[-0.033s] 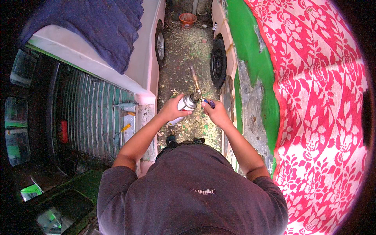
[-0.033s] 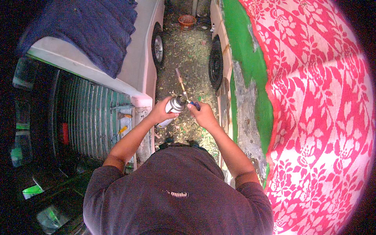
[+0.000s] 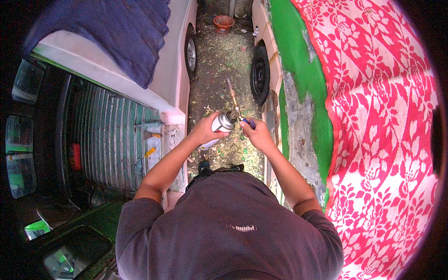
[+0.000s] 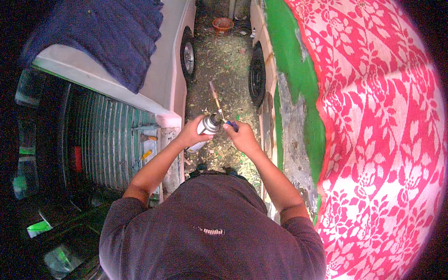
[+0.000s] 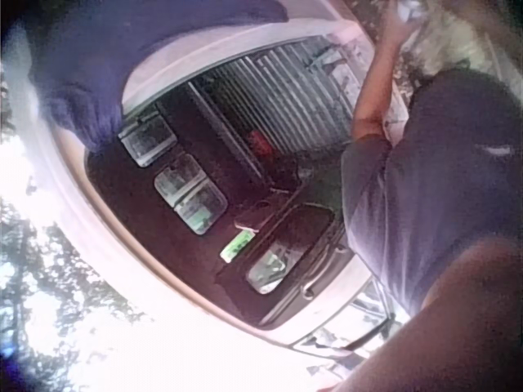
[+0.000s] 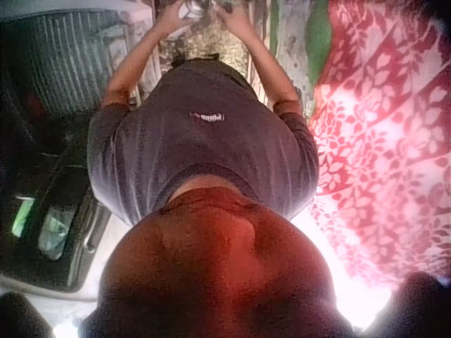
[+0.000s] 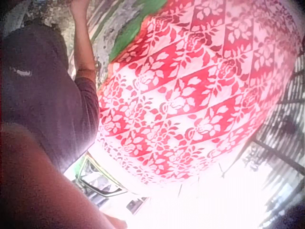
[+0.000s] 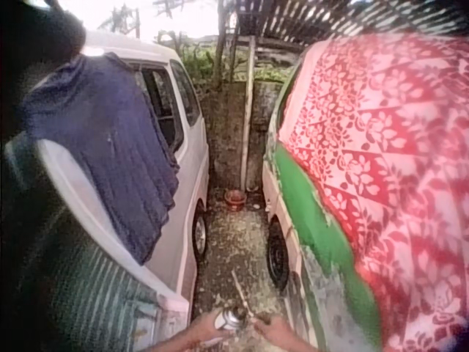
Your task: The person uses a hammer and a chisel-like tool to chip away material from a green vehicle panel. They then use a blowtorch to heat the same area while scraping with a metal tool. The work is performed in a covered outdoor area with a patterned cloth overhead.
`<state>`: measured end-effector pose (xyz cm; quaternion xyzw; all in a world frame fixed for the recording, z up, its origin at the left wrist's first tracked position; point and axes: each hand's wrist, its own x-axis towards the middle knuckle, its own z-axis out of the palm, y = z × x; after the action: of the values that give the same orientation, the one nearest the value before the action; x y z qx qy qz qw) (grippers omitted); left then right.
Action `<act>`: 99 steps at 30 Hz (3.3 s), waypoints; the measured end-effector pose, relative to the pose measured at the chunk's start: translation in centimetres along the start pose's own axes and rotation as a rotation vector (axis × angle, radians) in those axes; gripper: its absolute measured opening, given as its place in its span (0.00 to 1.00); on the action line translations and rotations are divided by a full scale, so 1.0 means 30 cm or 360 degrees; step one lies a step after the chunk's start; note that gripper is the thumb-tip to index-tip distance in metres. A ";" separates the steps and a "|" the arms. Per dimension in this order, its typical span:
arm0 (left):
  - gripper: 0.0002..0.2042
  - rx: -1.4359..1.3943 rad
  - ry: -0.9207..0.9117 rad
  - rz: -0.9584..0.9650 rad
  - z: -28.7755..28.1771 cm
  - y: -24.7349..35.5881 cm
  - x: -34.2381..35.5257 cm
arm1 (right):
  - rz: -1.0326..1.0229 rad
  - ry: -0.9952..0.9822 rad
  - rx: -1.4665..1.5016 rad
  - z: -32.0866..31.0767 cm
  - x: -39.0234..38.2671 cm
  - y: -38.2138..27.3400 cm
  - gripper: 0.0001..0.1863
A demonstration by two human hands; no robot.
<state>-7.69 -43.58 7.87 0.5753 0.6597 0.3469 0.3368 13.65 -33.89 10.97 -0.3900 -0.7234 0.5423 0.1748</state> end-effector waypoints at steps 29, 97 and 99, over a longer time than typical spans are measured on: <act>0.42 -0.0254 -0.0019 0.0043 -0.016 -0.059 0.054 | 0.0070 0.0154 0.0802 -0.040 0.046 -0.006 0.11; 0.41 -0.0357 -0.0283 0.0364 -0.034 -0.069 0.064 | 0.0377 -0.0058 0.0894 -0.101 0.327 -0.114 0.22; 0.43 -0.0404 -0.0328 0.0302 -0.036 -0.068 0.068 | 0.0436 -0.0111 0.1013 -0.115 0.321 -0.096 0.23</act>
<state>-9.90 -41.81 6.63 0.6203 0.5154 0.3970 0.4382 8.79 -24.71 13.19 -0.3906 -0.4645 0.7721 0.1883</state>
